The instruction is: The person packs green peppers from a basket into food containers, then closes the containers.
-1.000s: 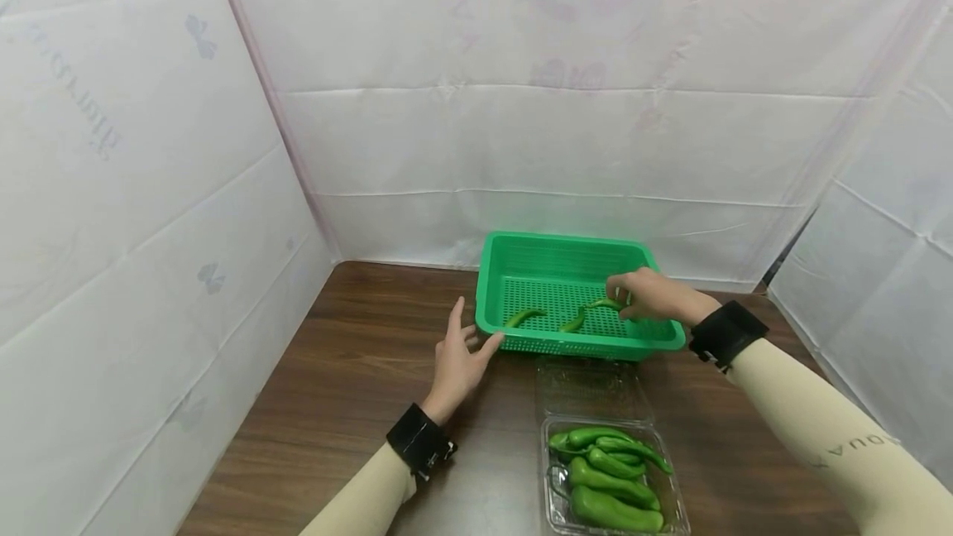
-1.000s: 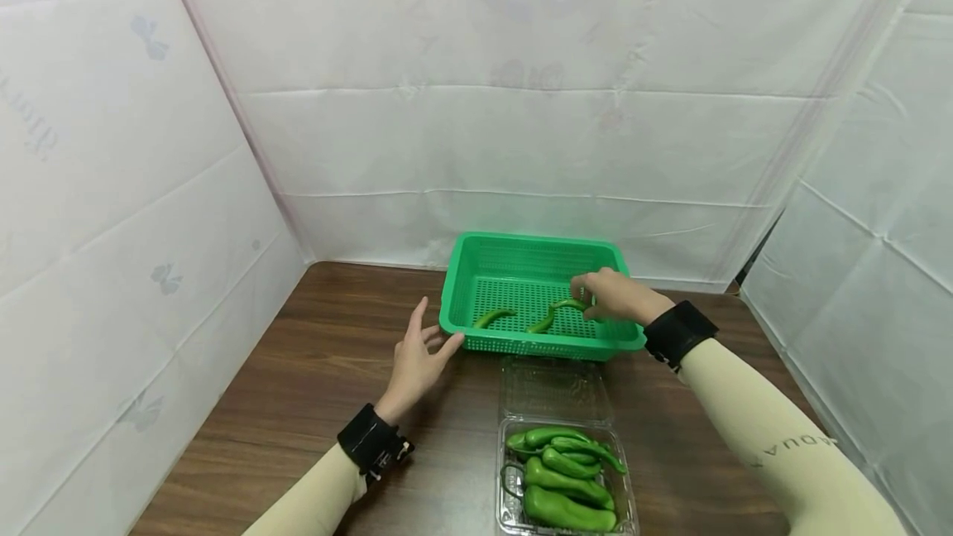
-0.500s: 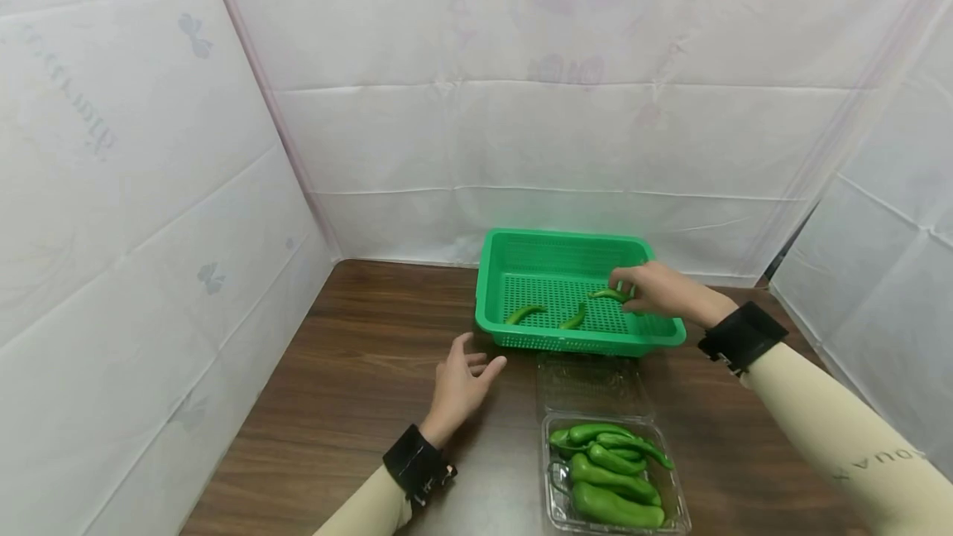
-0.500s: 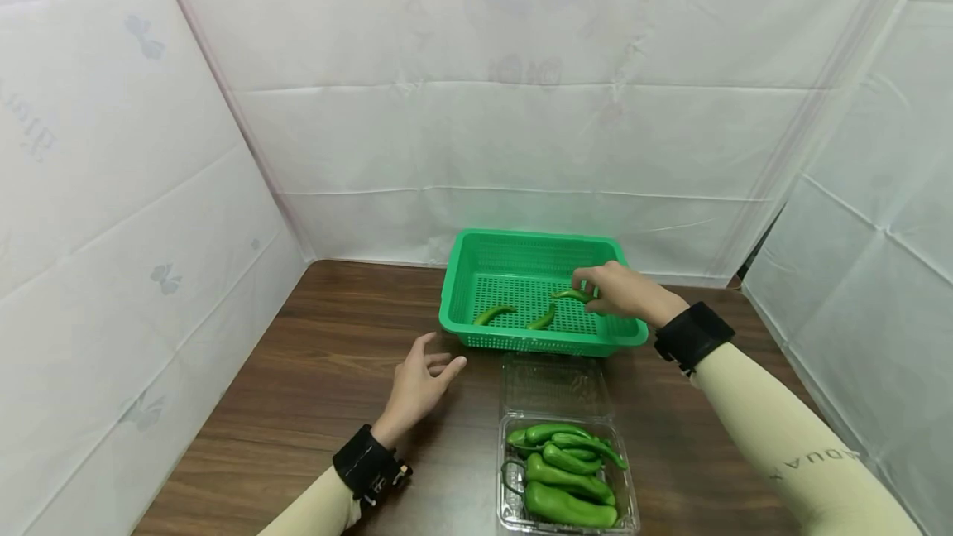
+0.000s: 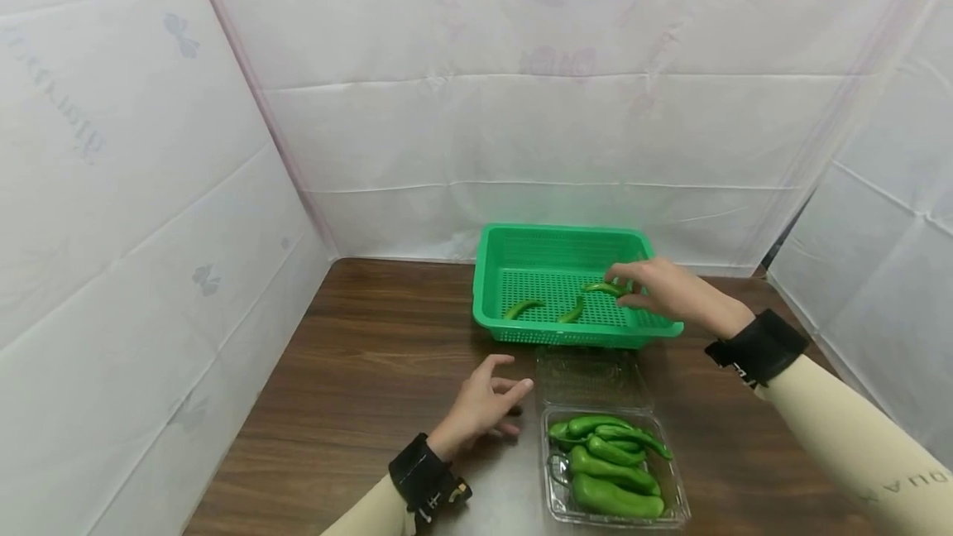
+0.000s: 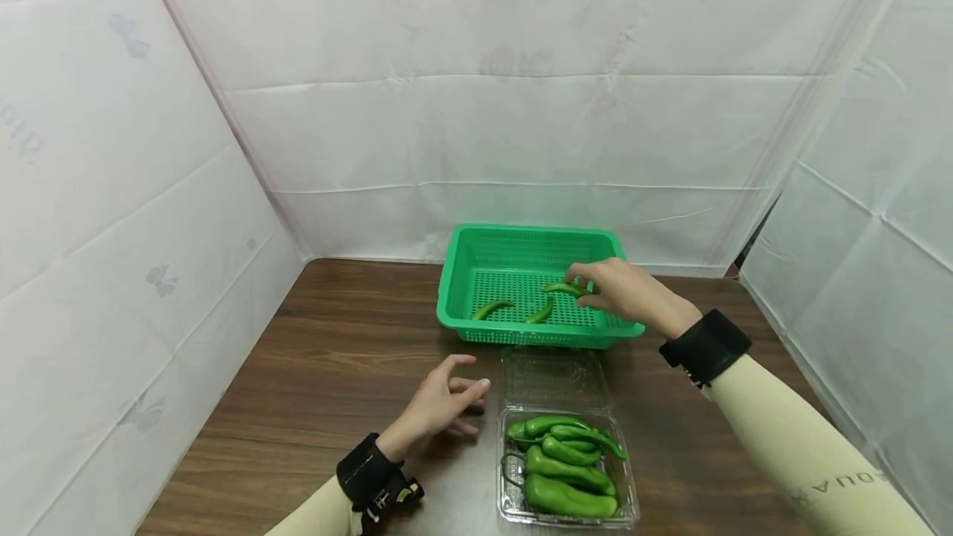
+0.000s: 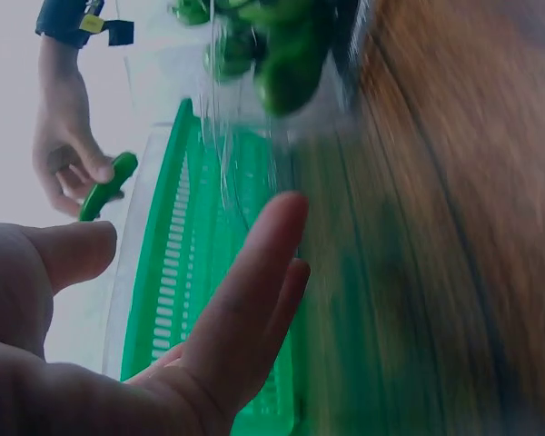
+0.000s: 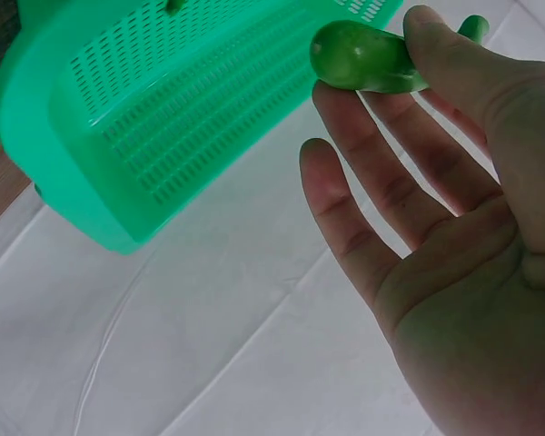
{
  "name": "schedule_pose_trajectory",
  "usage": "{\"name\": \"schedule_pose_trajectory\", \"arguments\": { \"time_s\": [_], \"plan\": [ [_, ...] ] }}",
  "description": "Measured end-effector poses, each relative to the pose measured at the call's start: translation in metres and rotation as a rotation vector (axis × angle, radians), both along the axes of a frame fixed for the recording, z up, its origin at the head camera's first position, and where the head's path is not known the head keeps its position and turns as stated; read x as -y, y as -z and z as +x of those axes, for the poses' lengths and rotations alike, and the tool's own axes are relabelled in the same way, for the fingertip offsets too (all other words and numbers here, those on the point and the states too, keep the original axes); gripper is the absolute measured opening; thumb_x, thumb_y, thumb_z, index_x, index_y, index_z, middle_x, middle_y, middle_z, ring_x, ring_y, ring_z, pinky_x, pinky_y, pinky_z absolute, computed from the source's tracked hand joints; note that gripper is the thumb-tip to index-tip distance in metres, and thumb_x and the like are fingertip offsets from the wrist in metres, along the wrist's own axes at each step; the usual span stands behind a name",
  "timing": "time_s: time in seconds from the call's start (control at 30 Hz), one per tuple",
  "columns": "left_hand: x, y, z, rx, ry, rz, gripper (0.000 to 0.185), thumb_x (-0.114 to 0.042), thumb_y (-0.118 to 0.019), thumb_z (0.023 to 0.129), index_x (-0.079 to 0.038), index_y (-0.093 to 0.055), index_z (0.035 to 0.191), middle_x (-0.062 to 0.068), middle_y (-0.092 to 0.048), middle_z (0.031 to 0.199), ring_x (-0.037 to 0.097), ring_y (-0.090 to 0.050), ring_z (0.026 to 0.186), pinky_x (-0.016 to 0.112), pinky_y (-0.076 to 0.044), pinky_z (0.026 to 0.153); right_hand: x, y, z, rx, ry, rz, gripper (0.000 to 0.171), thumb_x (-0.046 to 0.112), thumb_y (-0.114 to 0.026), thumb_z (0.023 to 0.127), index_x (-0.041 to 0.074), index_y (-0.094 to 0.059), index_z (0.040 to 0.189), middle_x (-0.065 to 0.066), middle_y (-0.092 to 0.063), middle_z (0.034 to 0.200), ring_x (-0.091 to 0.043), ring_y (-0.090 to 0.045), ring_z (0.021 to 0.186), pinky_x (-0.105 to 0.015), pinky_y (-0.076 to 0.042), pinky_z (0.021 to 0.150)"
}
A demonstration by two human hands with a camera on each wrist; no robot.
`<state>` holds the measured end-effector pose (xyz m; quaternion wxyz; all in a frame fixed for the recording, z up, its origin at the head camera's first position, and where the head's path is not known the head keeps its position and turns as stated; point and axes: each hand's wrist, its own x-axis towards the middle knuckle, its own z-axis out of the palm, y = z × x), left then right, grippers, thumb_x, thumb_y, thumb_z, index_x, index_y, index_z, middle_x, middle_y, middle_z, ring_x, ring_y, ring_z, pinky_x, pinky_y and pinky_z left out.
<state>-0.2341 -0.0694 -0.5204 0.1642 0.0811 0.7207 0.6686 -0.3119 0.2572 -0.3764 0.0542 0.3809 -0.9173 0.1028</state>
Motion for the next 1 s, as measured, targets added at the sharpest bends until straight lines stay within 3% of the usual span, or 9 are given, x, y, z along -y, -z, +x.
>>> {"name": "schedule_pose_trajectory", "arguments": {
  "time_s": [0.17, 0.3, 0.47, 0.67, 1.0],
  "plan": [
    [-0.007, -0.004, 0.008, 0.027, 0.069, 0.035, 0.065, -0.017, -0.071, 0.1, -0.009, -0.039, 0.155, 0.022, -0.069, 0.122, 0.042, -0.073, 0.086, 0.051, -0.061, 0.056, 0.007, -0.001, 0.011, -0.025, -0.014, -0.007, 0.038, 0.01, -0.081, 0.089, 0.015, -0.07, 0.125, 0.0, -0.071, 0.114, -0.013, -0.068, 0.091, -0.034, -0.058, 0.076],
    [-0.011, -0.007, 0.013, 0.019, 0.112, 0.034, 0.062, -0.013, -0.068, 0.101, -0.01, -0.04, 0.156, 0.023, -0.069, 0.12, 0.038, -0.073, 0.091, 0.053, -0.062, 0.06, 0.014, -0.002, 0.021, -0.058, -0.036, -0.008, 0.039, 0.012, -0.082, 0.088, 0.015, -0.071, 0.125, 0.001, -0.072, 0.117, -0.014, -0.069, 0.097, -0.035, -0.058, 0.078],
    [-0.013, -0.004, 0.016, 0.021, 0.127, 0.039, 0.059, -0.01, -0.068, 0.1, -0.006, -0.044, 0.153, 0.023, -0.072, 0.114, 0.035, -0.074, 0.09, 0.05, -0.063, 0.062, 0.022, 0.001, 0.035, -0.084, -0.065, 0.012, 0.043, 0.013, -0.083, 0.087, 0.017, -0.07, 0.128, 0.002, -0.071, 0.121, -0.017, -0.067, 0.11, -0.033, -0.056, 0.089],
    [-0.016, -0.001, 0.019, 0.051, 0.15, 0.063, 0.049, -0.006, -0.068, 0.098, 0.001, -0.052, 0.145, 0.025, -0.072, 0.11, 0.033, -0.074, 0.085, 0.047, -0.063, 0.063, 0.03, 0.0, 0.05, -0.125, -0.115, 0.049, 0.043, 0.015, -0.082, 0.087, 0.019, -0.07, 0.128, 0.002, -0.069, 0.122, -0.018, -0.064, 0.114, -0.034, -0.054, 0.094],
    [-0.017, 0.003, 0.018, 0.042, 0.189, 0.057, 0.037, -0.001, -0.068, 0.097, 0.005, -0.062, 0.133, 0.023, -0.074, 0.105, 0.027, -0.072, 0.082, 0.043, -0.064, 0.064, 0.046, 0.003, 0.062, -0.178, -0.242, 0.065, 0.037, 0.013, -0.086, 0.082, 0.022, -0.077, 0.117, 0.006, -0.07, 0.107, -0.016, -0.063, 0.1, -0.03, -0.056, 0.079]
  ]
}}
